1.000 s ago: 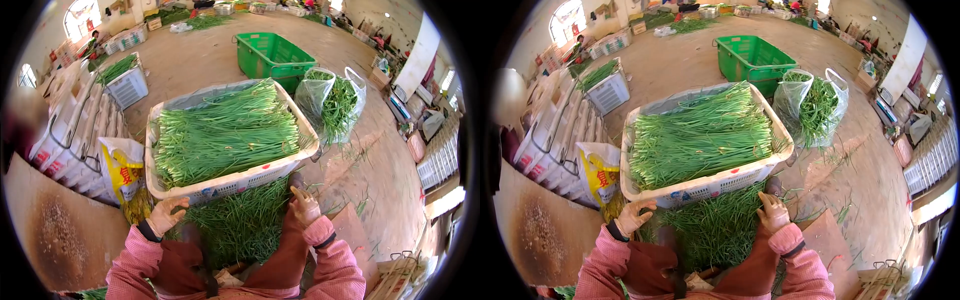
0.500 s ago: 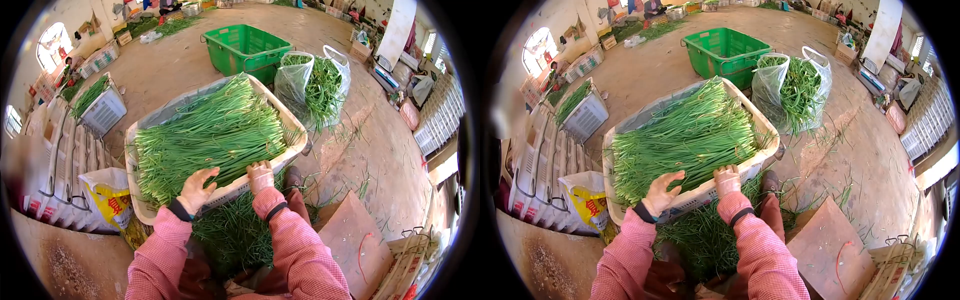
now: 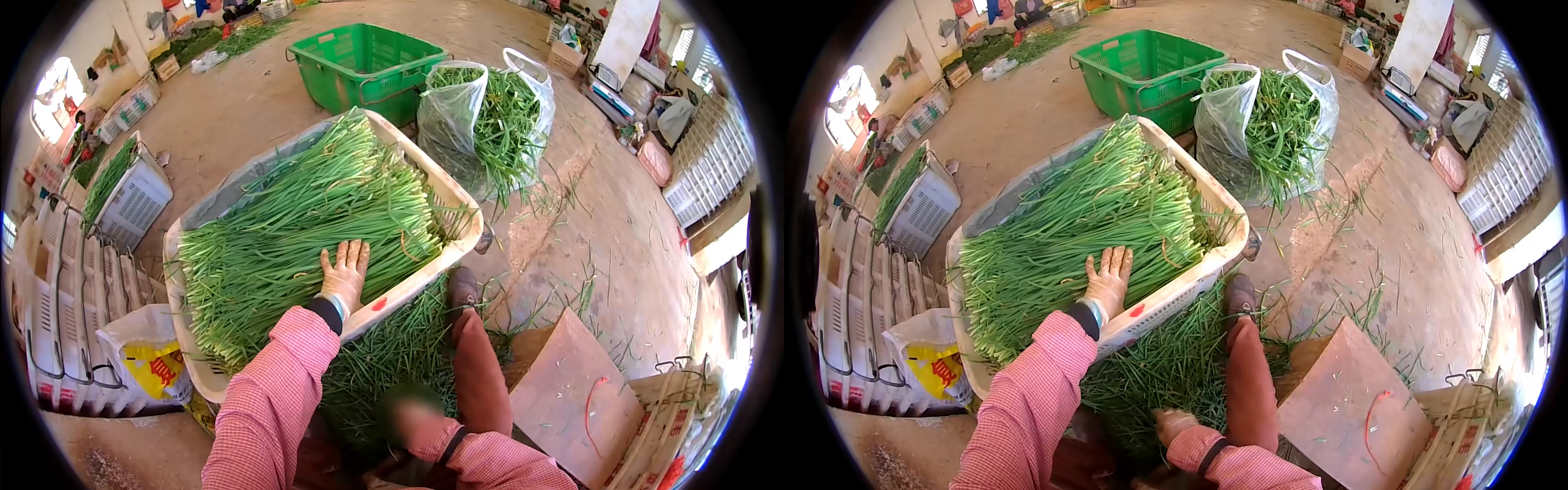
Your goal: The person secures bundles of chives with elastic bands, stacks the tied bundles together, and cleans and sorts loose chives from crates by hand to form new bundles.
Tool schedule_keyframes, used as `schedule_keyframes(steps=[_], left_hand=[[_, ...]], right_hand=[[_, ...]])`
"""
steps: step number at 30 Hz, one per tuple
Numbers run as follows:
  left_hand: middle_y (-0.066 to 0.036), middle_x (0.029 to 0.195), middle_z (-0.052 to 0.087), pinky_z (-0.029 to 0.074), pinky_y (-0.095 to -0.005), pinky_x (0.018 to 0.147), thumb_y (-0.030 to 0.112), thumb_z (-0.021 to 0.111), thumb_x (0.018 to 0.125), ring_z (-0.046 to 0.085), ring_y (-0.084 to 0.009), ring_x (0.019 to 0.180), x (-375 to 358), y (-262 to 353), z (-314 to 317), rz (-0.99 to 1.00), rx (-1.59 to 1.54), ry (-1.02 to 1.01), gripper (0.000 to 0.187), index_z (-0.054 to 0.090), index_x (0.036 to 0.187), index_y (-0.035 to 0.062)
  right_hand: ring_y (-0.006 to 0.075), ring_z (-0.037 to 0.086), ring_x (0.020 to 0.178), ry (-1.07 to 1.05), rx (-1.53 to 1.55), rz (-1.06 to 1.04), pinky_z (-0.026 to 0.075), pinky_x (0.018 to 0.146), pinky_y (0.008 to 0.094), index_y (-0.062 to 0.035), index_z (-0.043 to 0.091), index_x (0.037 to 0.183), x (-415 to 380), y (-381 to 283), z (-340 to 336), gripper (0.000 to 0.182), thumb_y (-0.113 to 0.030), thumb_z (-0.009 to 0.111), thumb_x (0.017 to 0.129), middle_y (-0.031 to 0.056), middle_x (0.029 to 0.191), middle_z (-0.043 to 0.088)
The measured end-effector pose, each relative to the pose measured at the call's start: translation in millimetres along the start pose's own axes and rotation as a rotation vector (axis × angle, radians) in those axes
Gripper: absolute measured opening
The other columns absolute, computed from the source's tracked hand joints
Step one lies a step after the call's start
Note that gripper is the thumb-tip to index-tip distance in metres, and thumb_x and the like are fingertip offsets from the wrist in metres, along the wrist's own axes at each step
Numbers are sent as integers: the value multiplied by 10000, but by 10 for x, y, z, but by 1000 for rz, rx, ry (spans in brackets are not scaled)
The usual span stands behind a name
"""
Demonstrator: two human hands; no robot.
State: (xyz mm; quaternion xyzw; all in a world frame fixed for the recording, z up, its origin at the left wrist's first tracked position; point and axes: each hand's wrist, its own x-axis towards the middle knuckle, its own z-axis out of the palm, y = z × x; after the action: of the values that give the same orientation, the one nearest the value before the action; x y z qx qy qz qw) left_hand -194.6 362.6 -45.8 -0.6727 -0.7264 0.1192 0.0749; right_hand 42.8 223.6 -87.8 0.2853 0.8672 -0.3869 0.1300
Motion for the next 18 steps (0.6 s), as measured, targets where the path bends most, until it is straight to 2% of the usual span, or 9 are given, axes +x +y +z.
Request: schedule_keyframes(steps=[2, 5, 6, 9, 10, 12, 13, 16, 18], left_hand=[[-116, 1356, 274, 277, -521, 951, 263, 652, 645, 293, -277, 1239, 30, -26, -82, -38, -83, 91, 794, 271, 1311, 57], [-103, 1152, 490, 412, -321, 864, 99, 657, 570, 483, -277, 1047, 137, -351, -59, 11, -588, 226, 640, 448, 1176, 110], [-103, 1152, 490, 412, -321, 864, 99, 657, 570, 483, -277, 1047, 158, -473, -43, 17, -583, 225, 640, 448, 1176, 110], [-70, 779, 592, 451, -250, 636, 8, 605, 602, 534, -120, 665, 180, -844, -140, -104, -1569, -16, 486, 521, 1081, 2], [-60, 771, 574, 438, -265, 590, -10, 626, 592, 518, -125, 625, 236, -981, 26, -173, -1491, 2, 508, 507, 1086, -8], [-63, 812, 558, 425, -287, 565, -18, 589, 655, 499, -135, 642, 147, -962, 1, -260, -1555, 2, 472, 480, 1114, 1], [-62, 844, 548, 417, -286, 557, -33, 540, 700, 487, -134, 660, 194, -987, 263, -250, -1978, -25, 436, 466, 1128, 5], [-62, 1024, 519, 444, -326, 567, -66, 508, 757, 507, -178, 719, 329, -1056, 848, 211, -2578, -188, 412, 450, 1139, 76], [-68, 1027, 522, 444, -344, 584, -66, 495, 755, 511, -193, 698, 218, -929, 483, -154, -2237, -47, 427, 460, 1148, 97]], right_hand=[[301, 521, 987, -20, 34, -15, 411, 850, 410, -91, 460, 1173, 49, -179, -219, 395, -185, 496, 791, 134, 1080, 537], [306, 542, 939, 227, 183, -158, 431, 810, 403, -90, 480, 1148, 137, -275, -252, 367, -219, 497, 805, 136, 1034, 561], [306, 542, 939, 232, 189, -158, 431, 810, 403, -90, 480, 1148, 176, -222, -175, 367, -219, 497, 805, 136, 1034, 561], [309, 543, 948, 230, 370, 16, 437, 816, 390, -93, 477, 1156, 294, -80, -149, 363, -191, 508, 808, 138, 1049, 560], [309, 543, 954, 213, 406, 80, 439, 821, 384, -94, 476, 1160, 322, -86, -229, 365, -174, 520, 806, 137, 1056, 559], [282, 527, 1019, 670, 530, -48, 425, 863, 343, -72, 455, 1188, 244, -180, -538, 440, -102, 584, 769, 139, 1098, 547], [269, 518, 1052, 866, 549, -95, 415, 885, 325, -55, 443, 1202, 210, -275, -760, 485, -70, 615, 749, 144, 1120, 539], [254, 483, 1106, 1085, 707, -156, 382, 929, 321, 19, 333, 1271, 473, -441, -1463, 636, -83, 652, 731, 188, 1195, 483], [274, 465, 1118, 1230, 622, -249, 367, 944, 339, 27, 216, 1320, 867, -423, -1771, 751, -106, 663, 731, 206, 1224, 447]])
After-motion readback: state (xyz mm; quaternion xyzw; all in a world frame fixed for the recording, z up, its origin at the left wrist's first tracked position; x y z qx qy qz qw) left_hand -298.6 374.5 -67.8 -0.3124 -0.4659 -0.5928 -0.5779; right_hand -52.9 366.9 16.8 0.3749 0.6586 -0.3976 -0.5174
